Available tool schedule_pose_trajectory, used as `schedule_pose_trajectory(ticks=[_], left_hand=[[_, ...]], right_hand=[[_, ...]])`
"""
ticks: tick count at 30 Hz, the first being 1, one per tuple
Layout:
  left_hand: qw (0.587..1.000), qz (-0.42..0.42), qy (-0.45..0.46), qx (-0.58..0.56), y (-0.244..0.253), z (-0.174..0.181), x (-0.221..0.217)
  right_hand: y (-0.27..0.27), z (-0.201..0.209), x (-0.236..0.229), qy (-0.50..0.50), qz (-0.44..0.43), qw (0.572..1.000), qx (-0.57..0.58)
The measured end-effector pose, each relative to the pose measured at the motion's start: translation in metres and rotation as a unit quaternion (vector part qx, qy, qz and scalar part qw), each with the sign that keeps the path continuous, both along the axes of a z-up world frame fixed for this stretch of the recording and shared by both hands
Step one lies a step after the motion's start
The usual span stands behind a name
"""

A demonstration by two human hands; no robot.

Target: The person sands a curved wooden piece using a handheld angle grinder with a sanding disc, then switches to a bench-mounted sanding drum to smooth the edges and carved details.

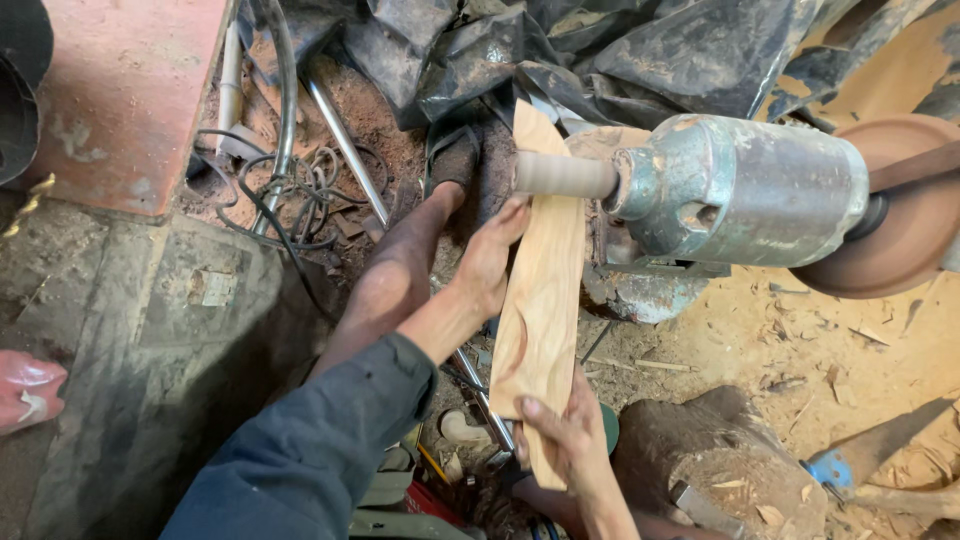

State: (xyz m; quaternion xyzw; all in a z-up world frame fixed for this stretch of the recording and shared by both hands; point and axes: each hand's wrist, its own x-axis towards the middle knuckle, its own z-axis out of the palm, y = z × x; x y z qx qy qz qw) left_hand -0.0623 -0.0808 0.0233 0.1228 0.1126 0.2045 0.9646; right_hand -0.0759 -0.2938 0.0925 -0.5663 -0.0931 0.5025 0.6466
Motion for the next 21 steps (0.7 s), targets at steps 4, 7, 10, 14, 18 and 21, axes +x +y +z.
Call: schedule_pose_trajectory(ticks=[4,7,10,14,18,21], left_hand=[[0.999,0.011,0.016,-0.030,0.018,-0.001,0.011],[1.000,0.004,-0.006,-0.009,0.004,-0.010,-0.002],[1.000,-0.013,-0.011,-0.015,-0.021,-0.017,-0.019],[0.999,-0.030,0.021,-0.015,-0.037,-0.007,-0.034],[0.999,-0.036,0.014,-0.021,-0.050,0.000,-0.045],[0.998,-0.050,0.036,-0.032,-0.061,0.003,-0.052]], right_hand=[[0.015,-0.007,0.007,-0.017,0.013,1.000,0.018],[0.003,-0.014,-0.012,0.000,-0.018,1.000,0.014],[-0.020,-0.019,-0.033,0.020,-0.047,0.999,0.002],[-0.035,-0.019,-0.049,0.019,-0.061,0.998,-0.002],[-0.047,-0.019,-0.062,0.029,-0.070,0.997,-0.005],[-0.056,-0.016,-0.071,0.048,-0.085,0.995,-0.013]])
